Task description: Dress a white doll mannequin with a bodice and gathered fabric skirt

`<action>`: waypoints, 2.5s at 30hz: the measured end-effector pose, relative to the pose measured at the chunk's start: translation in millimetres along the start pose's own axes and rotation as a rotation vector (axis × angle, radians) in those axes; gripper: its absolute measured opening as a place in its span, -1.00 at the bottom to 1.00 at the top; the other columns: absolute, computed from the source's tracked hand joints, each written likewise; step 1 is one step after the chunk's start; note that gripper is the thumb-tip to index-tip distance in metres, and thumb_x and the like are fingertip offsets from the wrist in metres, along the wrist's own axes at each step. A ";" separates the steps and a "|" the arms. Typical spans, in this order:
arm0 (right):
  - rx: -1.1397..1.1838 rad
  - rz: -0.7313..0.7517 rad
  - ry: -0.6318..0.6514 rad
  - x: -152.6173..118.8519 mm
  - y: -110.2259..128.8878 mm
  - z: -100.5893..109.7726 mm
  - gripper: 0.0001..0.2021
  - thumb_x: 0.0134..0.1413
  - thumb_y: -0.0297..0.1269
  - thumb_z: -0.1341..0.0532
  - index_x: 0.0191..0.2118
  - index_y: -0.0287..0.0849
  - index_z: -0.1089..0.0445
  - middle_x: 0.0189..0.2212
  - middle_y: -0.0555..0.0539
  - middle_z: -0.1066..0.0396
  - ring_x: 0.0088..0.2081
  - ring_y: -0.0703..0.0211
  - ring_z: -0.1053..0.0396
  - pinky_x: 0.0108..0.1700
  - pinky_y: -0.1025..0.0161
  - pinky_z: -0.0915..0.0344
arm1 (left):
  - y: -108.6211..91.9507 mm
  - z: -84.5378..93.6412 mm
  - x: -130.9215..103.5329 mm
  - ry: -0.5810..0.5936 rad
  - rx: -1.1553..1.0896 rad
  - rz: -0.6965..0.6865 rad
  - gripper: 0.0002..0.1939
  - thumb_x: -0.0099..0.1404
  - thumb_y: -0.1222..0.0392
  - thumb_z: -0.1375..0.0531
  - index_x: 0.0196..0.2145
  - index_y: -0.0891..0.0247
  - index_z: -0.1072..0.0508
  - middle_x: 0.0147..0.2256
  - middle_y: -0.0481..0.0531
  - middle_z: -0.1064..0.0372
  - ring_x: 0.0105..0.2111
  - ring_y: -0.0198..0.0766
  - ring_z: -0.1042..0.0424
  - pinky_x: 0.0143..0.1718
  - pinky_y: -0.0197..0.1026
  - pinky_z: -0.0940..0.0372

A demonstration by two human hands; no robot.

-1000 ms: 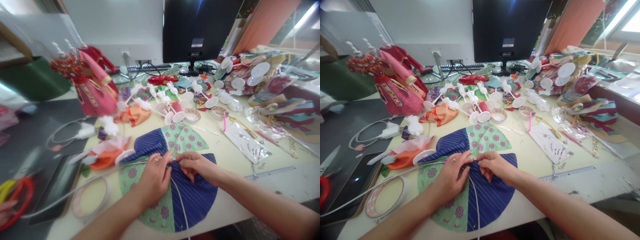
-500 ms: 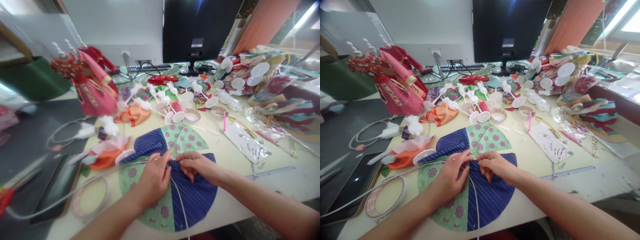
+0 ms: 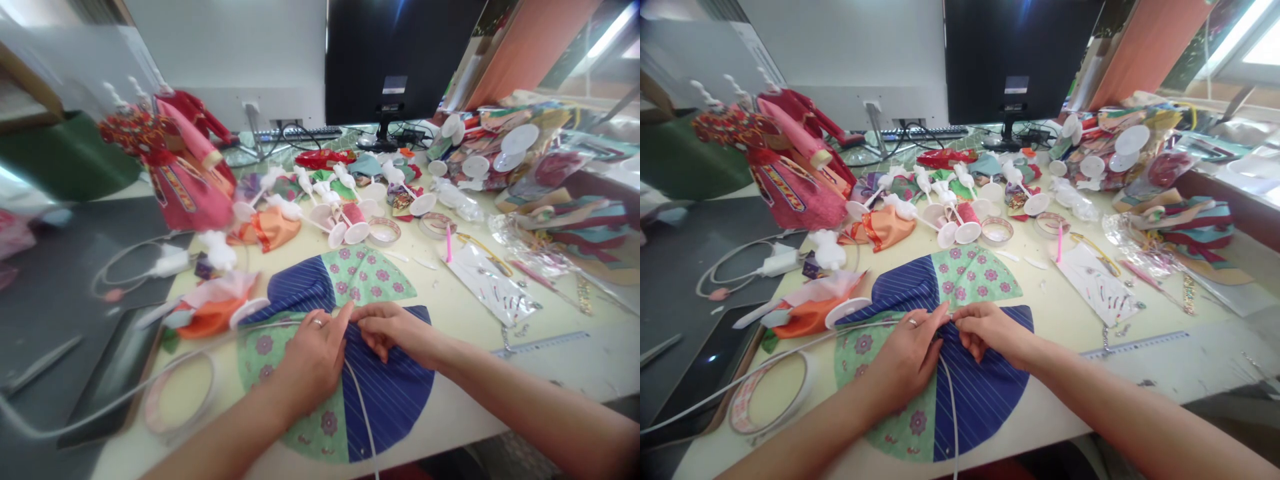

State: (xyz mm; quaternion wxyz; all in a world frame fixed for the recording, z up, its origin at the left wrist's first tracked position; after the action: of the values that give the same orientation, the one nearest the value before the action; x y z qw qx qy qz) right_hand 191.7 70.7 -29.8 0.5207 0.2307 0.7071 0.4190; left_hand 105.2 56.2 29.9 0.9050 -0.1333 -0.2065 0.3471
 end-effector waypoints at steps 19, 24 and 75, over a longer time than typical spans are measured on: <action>-1.130 0.538 -0.293 -35.9 38.4 -4.3 -0.67 0.17 -0.35 0.03 0.03 -0.17 -0.26 -0.24 -0.14 -0.40 -0.21 0.06 -0.36 -0.17 0.12 -0.27 | -0.6 -6.9 -1.9 0.048 0.066 0.022 -0.35 0.30 0.38 0.08 0.28 0.34 0.28 -0.05 0.20 -0.36 -0.06 -0.07 -0.28 0.01 0.04 -0.20; -1.618 0.604 -0.271 -29.7 30.0 -32.5 -0.67 0.18 -0.42 0.04 0.04 -0.29 -0.23 -0.30 -0.16 -0.36 -0.30 0.02 -0.34 -0.26 0.10 -0.27 | 2.2 -10.3 -3.3 0.067 0.065 0.047 -0.35 0.30 0.37 0.05 0.27 0.37 0.27 -0.07 0.20 -0.36 -0.04 -0.07 -0.26 0.04 0.01 -0.18; -1.263 0.751 -0.415 -47.8 40.5 -8.1 -0.74 0.20 -0.38 0.01 -0.08 -0.20 -0.35 -0.35 -0.12 -0.36 -0.29 0.10 -0.34 -0.22 0.16 -0.26 | 13.3 4.2 1.6 -0.023 -0.123 0.088 -0.44 0.30 0.38 0.04 0.23 0.24 0.04 -0.12 0.09 -0.39 -0.15 -0.15 -0.30 -0.07 -0.06 -0.25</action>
State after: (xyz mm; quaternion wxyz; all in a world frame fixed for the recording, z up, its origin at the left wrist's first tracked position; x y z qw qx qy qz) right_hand 196.5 53.3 30.8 0.4985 0.1880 0.0951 0.8409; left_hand 96.7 67.3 28.9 0.8766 -0.1936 -0.2315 0.3749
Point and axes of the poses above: each hand's wrist, its own x-axis towards the middle knuckle, its own z-axis out of the back of the hand, y = z × x, the point moved 10 cm from there along x, towards the middle knuckle
